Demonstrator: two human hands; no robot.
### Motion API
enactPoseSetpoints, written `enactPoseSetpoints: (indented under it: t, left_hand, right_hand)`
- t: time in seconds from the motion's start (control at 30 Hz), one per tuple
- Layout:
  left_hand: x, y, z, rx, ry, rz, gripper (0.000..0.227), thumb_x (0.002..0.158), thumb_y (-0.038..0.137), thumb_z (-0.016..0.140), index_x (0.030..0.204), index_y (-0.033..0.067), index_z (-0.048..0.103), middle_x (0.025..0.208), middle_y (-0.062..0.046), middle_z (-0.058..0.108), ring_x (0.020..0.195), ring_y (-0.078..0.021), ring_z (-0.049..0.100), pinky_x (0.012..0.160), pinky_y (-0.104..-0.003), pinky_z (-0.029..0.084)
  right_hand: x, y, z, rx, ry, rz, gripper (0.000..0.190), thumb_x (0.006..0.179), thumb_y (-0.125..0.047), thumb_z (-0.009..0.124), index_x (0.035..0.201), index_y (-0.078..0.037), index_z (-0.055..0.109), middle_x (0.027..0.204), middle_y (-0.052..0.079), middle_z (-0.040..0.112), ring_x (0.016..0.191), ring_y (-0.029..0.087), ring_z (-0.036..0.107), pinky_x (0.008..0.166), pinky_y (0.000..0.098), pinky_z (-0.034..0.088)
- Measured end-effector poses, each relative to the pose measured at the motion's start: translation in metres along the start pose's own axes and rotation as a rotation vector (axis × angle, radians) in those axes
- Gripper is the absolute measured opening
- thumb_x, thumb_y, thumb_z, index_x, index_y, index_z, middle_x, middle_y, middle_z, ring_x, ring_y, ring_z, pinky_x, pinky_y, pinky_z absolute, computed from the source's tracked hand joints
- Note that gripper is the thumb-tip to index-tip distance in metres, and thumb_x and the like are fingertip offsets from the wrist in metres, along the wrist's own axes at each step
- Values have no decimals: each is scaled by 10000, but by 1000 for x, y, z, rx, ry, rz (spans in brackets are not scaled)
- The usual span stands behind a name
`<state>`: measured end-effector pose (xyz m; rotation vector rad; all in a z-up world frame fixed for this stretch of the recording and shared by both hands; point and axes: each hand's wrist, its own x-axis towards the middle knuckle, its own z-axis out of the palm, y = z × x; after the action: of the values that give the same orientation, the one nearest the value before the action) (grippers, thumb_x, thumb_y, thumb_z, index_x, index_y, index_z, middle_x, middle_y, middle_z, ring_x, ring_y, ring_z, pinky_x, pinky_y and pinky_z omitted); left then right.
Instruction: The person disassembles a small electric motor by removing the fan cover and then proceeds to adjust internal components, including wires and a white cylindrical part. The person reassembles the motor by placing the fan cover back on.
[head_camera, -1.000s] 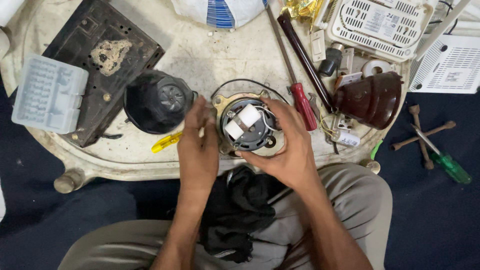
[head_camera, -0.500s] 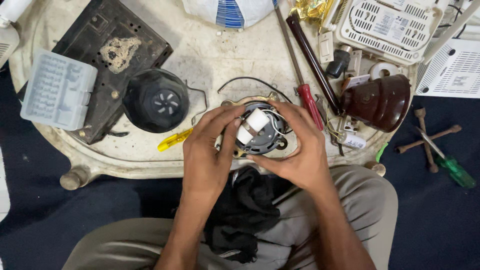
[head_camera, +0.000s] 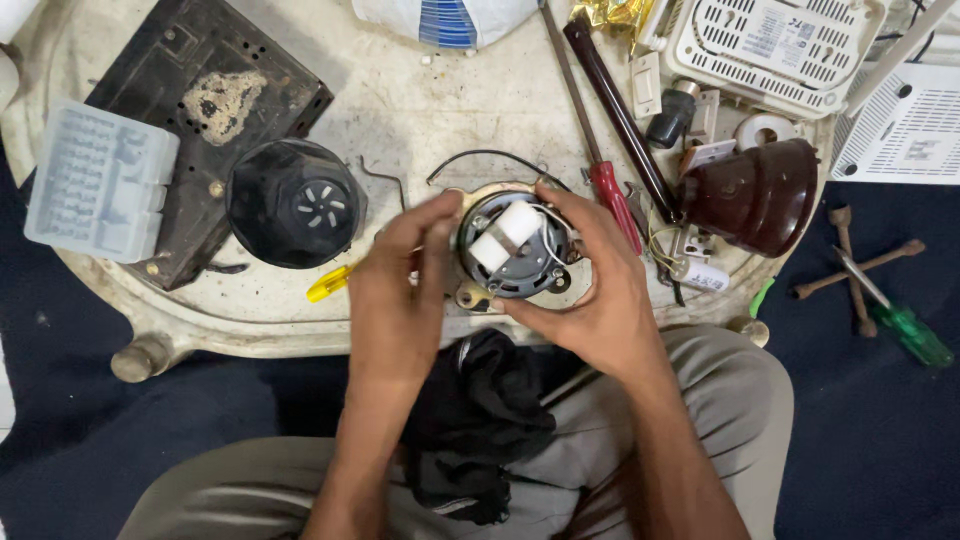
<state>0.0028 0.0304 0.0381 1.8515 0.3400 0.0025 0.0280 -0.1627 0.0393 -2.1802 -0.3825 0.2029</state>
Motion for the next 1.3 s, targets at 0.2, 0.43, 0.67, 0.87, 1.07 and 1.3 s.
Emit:
enactPoseSetpoints:
  t: [0.2, 0.43, 0.67, 0.87, 1.07, 1.3]
  left_hand:
    - [-3, -10, -8, 282, 166, -91, 419, 980, -27, 493, 1395, -72, 533, 1206, -283, 681, 975, -376, 742, 795, -424, 570]
    - [-9, -28, -7, 613, 127, 63, 428, 942, -97, 523, 1367, -66, 562, 1207, -301, 692, 1078, -431, 701, 899, -453, 569]
    - [17, -48, 24, 841, 53, 123, 436, 808, -75, 650, 1238, -67, 583, 1150, -251, 642, 1065, -435, 664, 859, -463, 554]
    - [12, -20, 5, 189, 171, 135, 232, 997, -53, 665, 1223, -14, 633, 1108, -146, 711, 991, -256, 703, 867, -353, 566]
    - [-9, 23, -31, -593, -139, -251, 269, 999, -19, 648, 1267, -19, 666, 1104, -80, 729, 929, -103, 658, 831, -277, 554]
    - [-9, 27, -3, -353, -253, -211, 252, 983, 16, 656, 1233, -12, 655, 1105, -63, 754, 979, -82, 695, 872, -251, 578]
  right_hand:
    - [-3, 6, 4, 26, 98, 88, 938, 645, -235, 990, 1424, -12, 519, 1425, 169, 600, 1283, 288, 636, 1052, 391, 540]
    - [-4, 3, 9, -87, 108, -19, 956, 636, -234, 1016, 1430, -9, 532, 1393, 175, 616, 1288, 308, 624, 1102, 420, 515]
    - [-4, 4, 7, -2, 62, 57, 981, 646, -243, 1001, 1453, -18, 490, 1433, 176, 581, 1312, 307, 619, 1103, 397, 526]
    - [-3, 5, 7, -9, 41, 26, 981, 648, -229, 1003, 1455, -11, 491, 1452, 179, 583, 1365, 318, 588, 1157, 416, 473]
    - [1, -1, 7, 59, 44, 57, 1099, 633, -252, 1003, 1519, -21, 394, 1493, 187, 542, 1385, 310, 567, 1161, 417, 462]
    - [2, -9, 6, 67, 13, 99, 1153, 609, -205, 994, 1567, -59, 369, 1491, 175, 549, 1394, 317, 562, 1170, 425, 458]
